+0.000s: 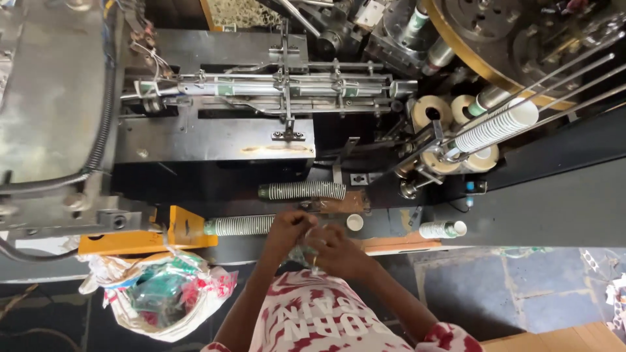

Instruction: Operating a manufacturing machine to produce paper cups, including loading paper blanks and adjusting components.

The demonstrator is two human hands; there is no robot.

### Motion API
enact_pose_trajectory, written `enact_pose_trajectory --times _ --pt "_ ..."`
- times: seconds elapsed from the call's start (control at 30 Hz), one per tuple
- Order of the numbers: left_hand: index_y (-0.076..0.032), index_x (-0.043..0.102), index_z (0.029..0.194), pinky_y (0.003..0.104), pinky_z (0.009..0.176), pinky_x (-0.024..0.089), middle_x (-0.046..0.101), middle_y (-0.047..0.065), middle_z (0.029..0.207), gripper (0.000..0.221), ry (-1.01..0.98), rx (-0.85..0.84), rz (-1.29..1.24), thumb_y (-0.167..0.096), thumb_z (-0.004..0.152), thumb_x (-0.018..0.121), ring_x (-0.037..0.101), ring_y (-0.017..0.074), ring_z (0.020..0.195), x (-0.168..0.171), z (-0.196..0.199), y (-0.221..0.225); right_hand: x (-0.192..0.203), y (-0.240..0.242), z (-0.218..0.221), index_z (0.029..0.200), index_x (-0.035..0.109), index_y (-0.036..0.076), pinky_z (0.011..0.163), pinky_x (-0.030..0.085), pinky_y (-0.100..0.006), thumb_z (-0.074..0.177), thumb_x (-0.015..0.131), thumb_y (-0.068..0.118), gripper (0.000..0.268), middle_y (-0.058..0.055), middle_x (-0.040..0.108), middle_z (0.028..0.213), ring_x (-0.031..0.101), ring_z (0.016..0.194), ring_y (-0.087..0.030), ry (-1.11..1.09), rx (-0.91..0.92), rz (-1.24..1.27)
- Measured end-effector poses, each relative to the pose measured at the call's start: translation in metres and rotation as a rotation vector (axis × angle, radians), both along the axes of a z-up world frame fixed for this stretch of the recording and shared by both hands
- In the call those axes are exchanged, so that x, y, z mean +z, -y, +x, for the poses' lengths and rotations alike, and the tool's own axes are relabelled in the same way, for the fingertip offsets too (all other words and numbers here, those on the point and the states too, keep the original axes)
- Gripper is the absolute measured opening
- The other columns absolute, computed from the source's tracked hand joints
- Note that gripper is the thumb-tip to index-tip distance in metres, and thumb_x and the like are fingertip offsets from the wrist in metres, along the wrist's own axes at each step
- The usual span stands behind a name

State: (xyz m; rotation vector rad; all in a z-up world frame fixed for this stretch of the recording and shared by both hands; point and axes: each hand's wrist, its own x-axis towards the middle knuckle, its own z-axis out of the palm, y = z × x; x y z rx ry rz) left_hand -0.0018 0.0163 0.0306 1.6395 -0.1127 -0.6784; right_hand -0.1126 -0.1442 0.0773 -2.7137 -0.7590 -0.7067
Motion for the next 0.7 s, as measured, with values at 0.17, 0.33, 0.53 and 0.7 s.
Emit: enact_pose_trajectory --times 0.17,0.33,0.53,0.7 --pt "-0.005 0.072 0.097 0.028 0.077 0.053 0.065 0.005 0.098 0.023 0.279 -0.308 -0.506 -0.027 0.093 0.075 0.062 0.0143 0.089 0.05 -0.009 -0.004 -0.056 0.028 -0.007 0.099 0.069 0.009 0.089 0.058 -0.037 0.091 0.073 0.02 0.014 -0.003 0.071 0.101 0.07 0.099 -0.02 -0.576 0.157 0.735" --pt "-0.006 0.065 0.094 0.029 0.08 0.053 0.062 0.007 0.095 0.021 0.532 -0.337 -0.728 -0.025 0.104 0.066 0.061 0.0147 0.09 -0.032 -0.031 -0.016 -0.075 0.043 -0.014 0.097 0.068 0.005 0.064 0.053 -0.031 0.103 0.065 0.013 0.011 -0.004 0.067 0.086 0.065 0.075 -0.016 -0.846 0.128 1.126" --pt "-0.006 0.06 0.091 0.032 0.064 0.048 0.061 0.006 0.078 0.024 0.5 -0.525 -0.349 -0.026 0.104 0.059 0.059 0.0191 0.069 -0.011 -0.037 -0.043 -0.014 0.002 -0.015 0.094 0.06 0.002 0.064 0.05 -0.043 0.099 0.063 0.012 0.012 -0.012 0.065 0.083 0.065 0.075 -0.031 -0.78 0.141 0.611" --pt "-0.007 0.065 0.1 0.045 0.067 0.054 0.069 0.012 0.088 0.018 0.891 -0.917 0.127 -0.014 0.084 0.069 0.069 0.0347 0.076 0.0 -0.026 -0.065 -0.021 0.008 -0.006 0.09 0.064 0.005 0.067 0.051 -0.051 0.095 0.064 0.016 0.012 -0.015 0.067 0.079 0.067 0.073 -0.038 -0.868 0.042 0.108"
